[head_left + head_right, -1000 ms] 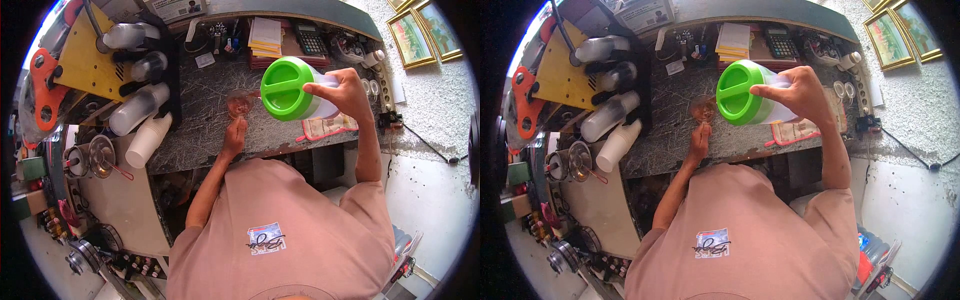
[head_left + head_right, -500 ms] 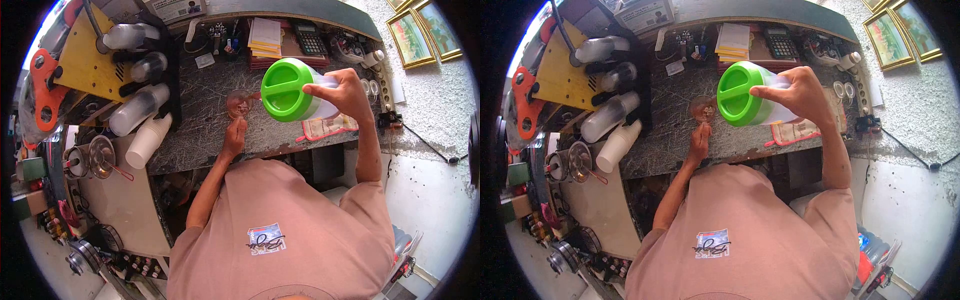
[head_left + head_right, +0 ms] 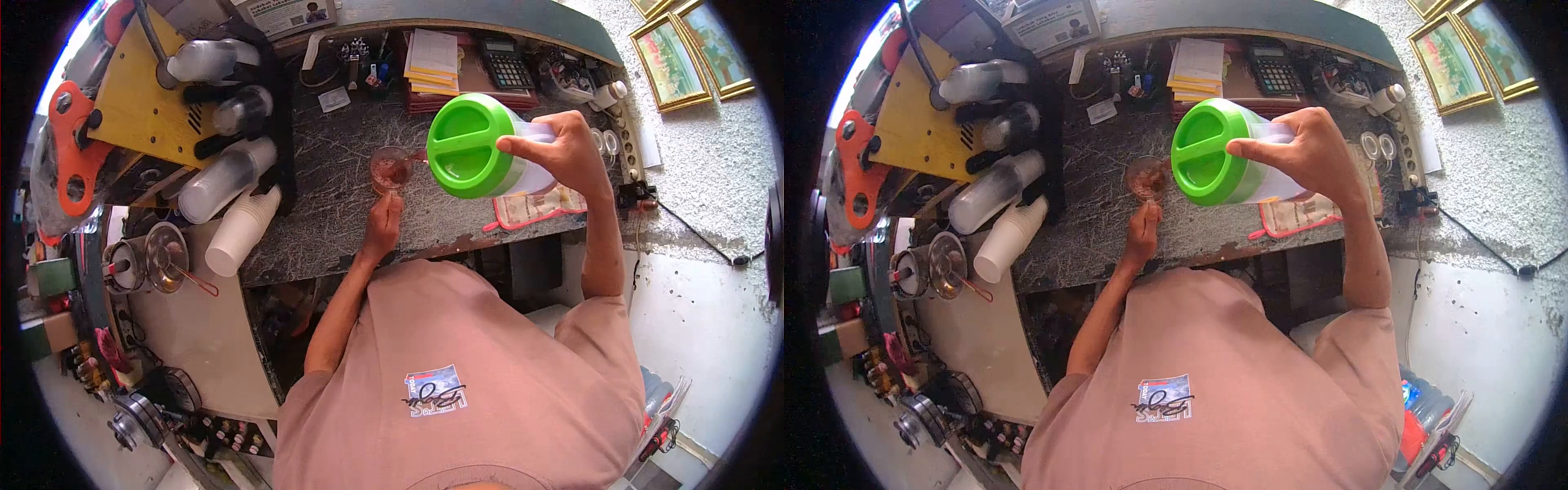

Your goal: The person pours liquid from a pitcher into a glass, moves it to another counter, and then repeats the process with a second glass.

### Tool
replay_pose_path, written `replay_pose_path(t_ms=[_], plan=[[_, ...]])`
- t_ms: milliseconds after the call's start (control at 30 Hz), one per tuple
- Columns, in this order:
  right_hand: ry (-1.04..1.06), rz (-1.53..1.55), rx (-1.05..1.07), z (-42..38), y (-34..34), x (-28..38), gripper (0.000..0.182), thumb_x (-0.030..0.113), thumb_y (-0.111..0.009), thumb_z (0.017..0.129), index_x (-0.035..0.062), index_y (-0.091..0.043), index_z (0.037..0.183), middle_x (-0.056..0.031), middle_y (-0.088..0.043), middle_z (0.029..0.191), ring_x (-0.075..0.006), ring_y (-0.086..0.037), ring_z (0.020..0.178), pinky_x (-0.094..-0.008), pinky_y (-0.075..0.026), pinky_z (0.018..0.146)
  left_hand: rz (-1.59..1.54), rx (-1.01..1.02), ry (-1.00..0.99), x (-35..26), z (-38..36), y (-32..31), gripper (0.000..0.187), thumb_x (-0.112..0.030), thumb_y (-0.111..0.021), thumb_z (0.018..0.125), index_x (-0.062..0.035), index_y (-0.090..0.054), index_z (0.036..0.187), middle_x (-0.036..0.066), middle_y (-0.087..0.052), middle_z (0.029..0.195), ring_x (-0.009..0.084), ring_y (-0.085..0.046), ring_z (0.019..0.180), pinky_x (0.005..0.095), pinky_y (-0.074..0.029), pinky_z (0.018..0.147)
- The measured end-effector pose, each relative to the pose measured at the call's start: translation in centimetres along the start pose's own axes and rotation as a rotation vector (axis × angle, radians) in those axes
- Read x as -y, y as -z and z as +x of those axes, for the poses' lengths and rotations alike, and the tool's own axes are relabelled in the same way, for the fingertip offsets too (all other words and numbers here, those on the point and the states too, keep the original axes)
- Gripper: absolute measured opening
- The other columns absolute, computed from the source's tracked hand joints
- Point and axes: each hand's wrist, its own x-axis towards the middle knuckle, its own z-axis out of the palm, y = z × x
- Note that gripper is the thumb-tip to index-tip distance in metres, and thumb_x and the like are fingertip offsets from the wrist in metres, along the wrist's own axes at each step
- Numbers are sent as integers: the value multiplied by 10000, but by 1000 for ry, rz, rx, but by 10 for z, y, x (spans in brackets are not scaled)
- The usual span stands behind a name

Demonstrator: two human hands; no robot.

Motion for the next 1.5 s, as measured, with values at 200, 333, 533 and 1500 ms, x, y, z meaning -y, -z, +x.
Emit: replay_pose_path(t_ms=[200, 333, 533, 1500], plan=[[27, 11, -11, 0, 0, -2, 482, 448, -815, 790, -30, -756, 787, -80, -682, 608, -121, -662, 526, -256, -504, 477, 5, -9, -11, 2, 0, -2, 336, -245, -409, 1069, -7, -471, 839, 124, -439, 704, 275, -453, 630, 400, -391, 613], [58, -5, -15, 1, 1, -3, 490, 461, -810, 790, -27, -757, 793, -85, -686, 616, -134, -673, 525, -262, -518, 472, 5, 16, 6, 1, 1, 0, 348, -252, -394, 1072, -7, -472, 838, 127, -442, 707, 281, -455, 631, 401, -395, 615], [33, -7, -10, -1, 2, 1, 486, 457, -811, 792, -26, -758, 795, -85, -688, 621, -128, -666, 520, -259, -516, 476, 30, -7, -5, -3, 0, 0, 342, -245, -397, 1071, -7, -465, 835, 129, -441, 707, 278, -451, 629, 395, -398, 615], [-20, -24, 27, -1, 9, 13, 455, 427, -823, 794, -21, -741, 795, -54, -689, 647, -96, -663, 580, -244, -503, 529, -9, -6, -4, 1, 0, -2, 331, -249, -408, 1074, -9, -459, 851, 99, -423, 700, 213, -425, 637, 378, -391, 610]])
